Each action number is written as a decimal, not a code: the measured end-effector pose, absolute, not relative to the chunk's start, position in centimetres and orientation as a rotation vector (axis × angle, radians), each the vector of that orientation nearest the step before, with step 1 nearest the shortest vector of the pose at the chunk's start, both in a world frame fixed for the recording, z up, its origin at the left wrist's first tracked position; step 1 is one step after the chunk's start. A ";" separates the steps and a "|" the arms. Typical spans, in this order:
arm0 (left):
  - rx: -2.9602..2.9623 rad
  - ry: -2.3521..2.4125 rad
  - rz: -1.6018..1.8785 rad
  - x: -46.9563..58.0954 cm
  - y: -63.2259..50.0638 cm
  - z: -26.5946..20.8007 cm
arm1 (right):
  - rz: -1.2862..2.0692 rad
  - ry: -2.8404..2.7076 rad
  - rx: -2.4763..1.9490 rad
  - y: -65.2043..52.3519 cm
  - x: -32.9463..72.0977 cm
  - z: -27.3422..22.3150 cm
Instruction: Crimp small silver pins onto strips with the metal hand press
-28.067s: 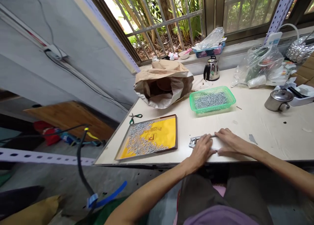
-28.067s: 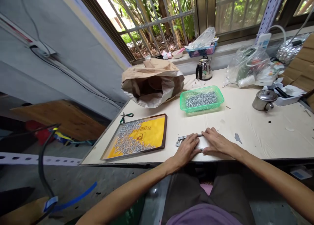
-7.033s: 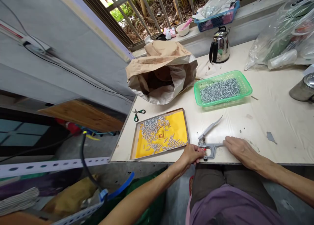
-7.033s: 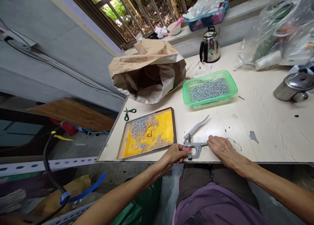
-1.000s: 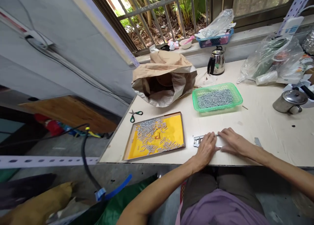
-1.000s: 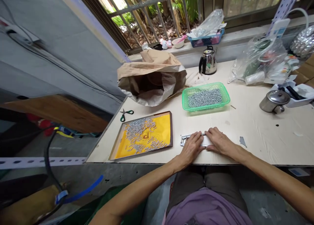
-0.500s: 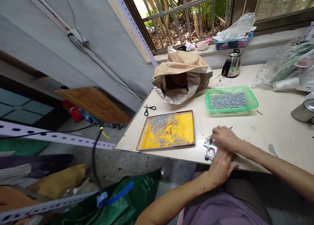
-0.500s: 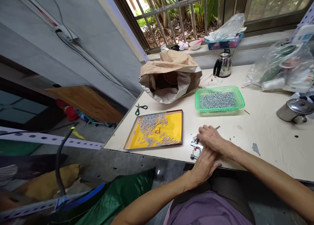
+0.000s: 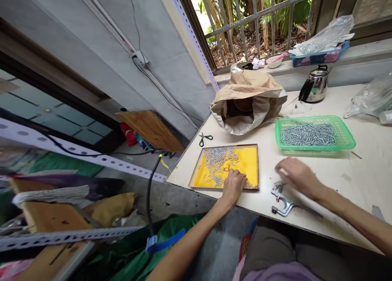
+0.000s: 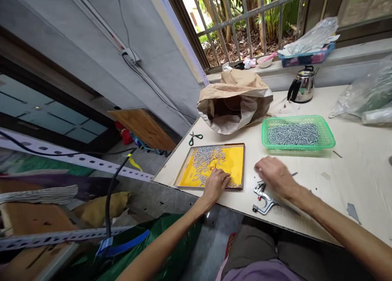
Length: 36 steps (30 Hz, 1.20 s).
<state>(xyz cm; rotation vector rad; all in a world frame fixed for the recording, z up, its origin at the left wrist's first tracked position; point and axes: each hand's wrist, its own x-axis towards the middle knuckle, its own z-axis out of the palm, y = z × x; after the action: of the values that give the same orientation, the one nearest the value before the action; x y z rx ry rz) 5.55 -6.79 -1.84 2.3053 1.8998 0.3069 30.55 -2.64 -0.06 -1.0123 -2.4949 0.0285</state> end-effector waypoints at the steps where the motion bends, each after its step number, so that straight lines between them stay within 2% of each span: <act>1: 2.289 1.884 0.172 5.4 -6.0 -1.8 | -0.041 -2.392 -1.137 -1.6 31.5 1.3; 4: 2.300 1.801 -0.083 5.6 -5.1 -2.0 | -0.270 -2.143 -1.525 -0.1 33.9 4.9; 7: 2.359 1.807 -0.105 5.5 -4.7 -2.6 | -0.102 -2.188 -1.680 -1.8 35.1 5.9; 11: 2.372 1.716 0.270 5.4 -4.5 -2.8 | 0.533 -2.470 -1.596 -6.8 35.0 2.6; 15: 2.162 1.500 0.667 7.8 -6.6 -2.5 | 0.697 -2.575 -1.591 -10.8 34.9 -0.5; 19: 2.343 1.329 0.758 10.3 -9.5 -4.5 | 0.685 -2.512 -1.659 -12.0 34.9 -1.8; 24: 2.550 1.378 0.511 9.2 -11.6 -6.9 | 0.547 -2.524 -1.628 -12.4 34.6 -2.6; 29: 2.465 1.467 0.322 8.2 -11.7 -6.4 | 0.464 -2.531 -1.579 -12.6 34.6 -3.1; 33: 2.226 1.504 0.353 9.0 -11.2 -5.4 | 0.401 -2.478 -1.584 -12.8 34.5 -3.0; 36: 1.702 1.540 0.419 10.2 -10.5 -4.8 | 0.404 -2.503 -1.554 -12.8 34.6 -2.8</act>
<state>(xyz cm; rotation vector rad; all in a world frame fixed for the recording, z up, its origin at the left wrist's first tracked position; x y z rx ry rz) 10.24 -10.55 -4.81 1.7021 1.5400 0.4194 34.57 -12.84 -2.83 -1.5537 -2.5030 0.4043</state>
